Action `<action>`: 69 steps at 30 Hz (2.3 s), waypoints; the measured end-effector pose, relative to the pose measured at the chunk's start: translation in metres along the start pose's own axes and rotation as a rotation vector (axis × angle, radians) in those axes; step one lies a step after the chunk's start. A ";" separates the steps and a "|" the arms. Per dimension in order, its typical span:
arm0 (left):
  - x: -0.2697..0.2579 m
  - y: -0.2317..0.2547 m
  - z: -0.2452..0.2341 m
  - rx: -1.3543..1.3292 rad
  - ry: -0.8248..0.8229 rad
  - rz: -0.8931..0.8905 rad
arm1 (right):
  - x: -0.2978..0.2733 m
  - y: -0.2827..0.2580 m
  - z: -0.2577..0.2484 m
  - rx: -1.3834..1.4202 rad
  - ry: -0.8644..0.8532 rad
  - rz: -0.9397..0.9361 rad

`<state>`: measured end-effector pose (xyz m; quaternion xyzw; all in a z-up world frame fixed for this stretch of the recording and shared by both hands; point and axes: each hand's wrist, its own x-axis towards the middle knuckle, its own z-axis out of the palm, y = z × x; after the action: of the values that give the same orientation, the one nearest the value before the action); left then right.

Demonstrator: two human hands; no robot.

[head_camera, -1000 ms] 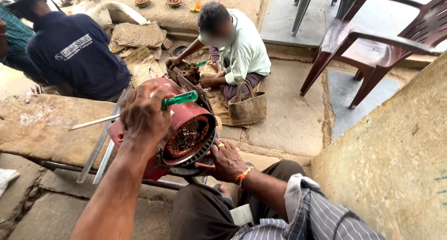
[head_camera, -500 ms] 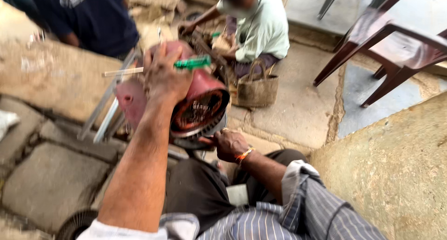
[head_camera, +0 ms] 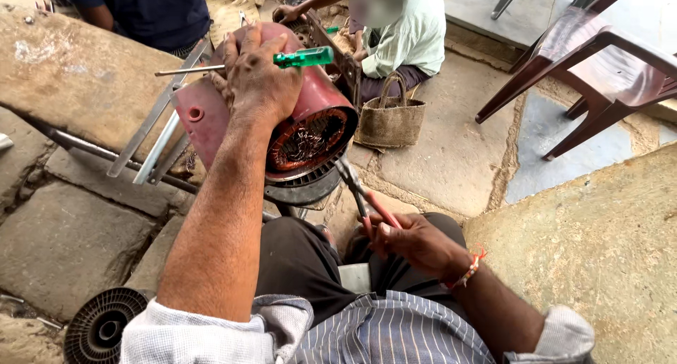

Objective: The person uses a screwdriver and pliers to manipulate the copper windings inside a red electric motor stator. They repeatedly probe and adjust the internal coils while seated on the ground in a workshop setting.

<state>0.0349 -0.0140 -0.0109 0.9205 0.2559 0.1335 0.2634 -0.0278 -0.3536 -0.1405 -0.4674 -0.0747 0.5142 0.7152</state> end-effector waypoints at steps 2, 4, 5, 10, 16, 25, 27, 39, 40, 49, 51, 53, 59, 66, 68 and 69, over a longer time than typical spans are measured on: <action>-0.003 0.006 -0.006 -0.039 -0.017 -0.024 | 0.003 -0.016 0.006 -0.102 -0.055 -0.055; -0.004 0.012 -0.012 -0.035 -0.027 -0.038 | 0.012 -0.030 0.015 -0.112 -0.084 -0.062; -0.005 0.012 -0.014 -0.012 -0.034 -0.043 | 0.019 -0.036 0.020 -0.069 -0.085 -0.035; -0.007 0.013 -0.012 0.030 -0.035 -0.051 | 0.037 -0.042 0.036 0.073 -0.071 -0.014; -0.006 0.010 -0.012 0.041 -0.037 -0.042 | 0.041 -0.037 0.038 0.139 -0.130 -0.076; -0.007 0.015 -0.015 0.047 -0.057 -0.039 | 0.052 -0.034 0.051 -0.331 0.195 0.067; -0.006 0.014 -0.016 0.049 -0.046 -0.008 | 0.052 -0.036 0.054 -0.626 0.284 0.080; -0.004 0.010 -0.013 -0.002 -0.049 -0.009 | 0.050 -0.037 0.028 -0.085 0.022 0.106; -0.005 0.011 -0.014 -0.017 -0.060 -0.014 | 0.050 -0.035 0.027 0.028 -0.095 0.073; -0.007 0.011 -0.018 0.019 -0.061 -0.014 | 0.052 -0.033 0.035 0.059 -0.113 0.053; -0.006 0.010 -0.017 0.053 -0.089 -0.009 | 0.051 -0.033 0.031 0.030 -0.106 0.041; -0.006 0.010 -0.015 0.001 -0.060 -0.012 | 0.052 -0.030 0.025 0.238 -0.319 -0.008; -0.007 0.012 -0.015 -0.032 -0.052 -0.032 | 0.055 -0.032 0.005 -0.071 -0.096 0.033; -0.008 0.012 -0.015 -0.010 -0.053 -0.029 | 0.057 -0.021 -0.006 0.409 -0.531 -0.037; -0.007 0.011 -0.015 -0.002 -0.052 -0.017 | 0.058 -0.023 -0.004 0.217 -0.341 -0.016; -0.006 0.010 -0.015 0.002 -0.049 -0.012 | 0.058 -0.027 -0.002 0.119 -0.247 -0.006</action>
<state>0.0278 -0.0182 0.0059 0.9221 0.2551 0.1093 0.2696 0.0180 -0.3090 -0.1435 -0.3573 -0.1330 0.5692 0.7285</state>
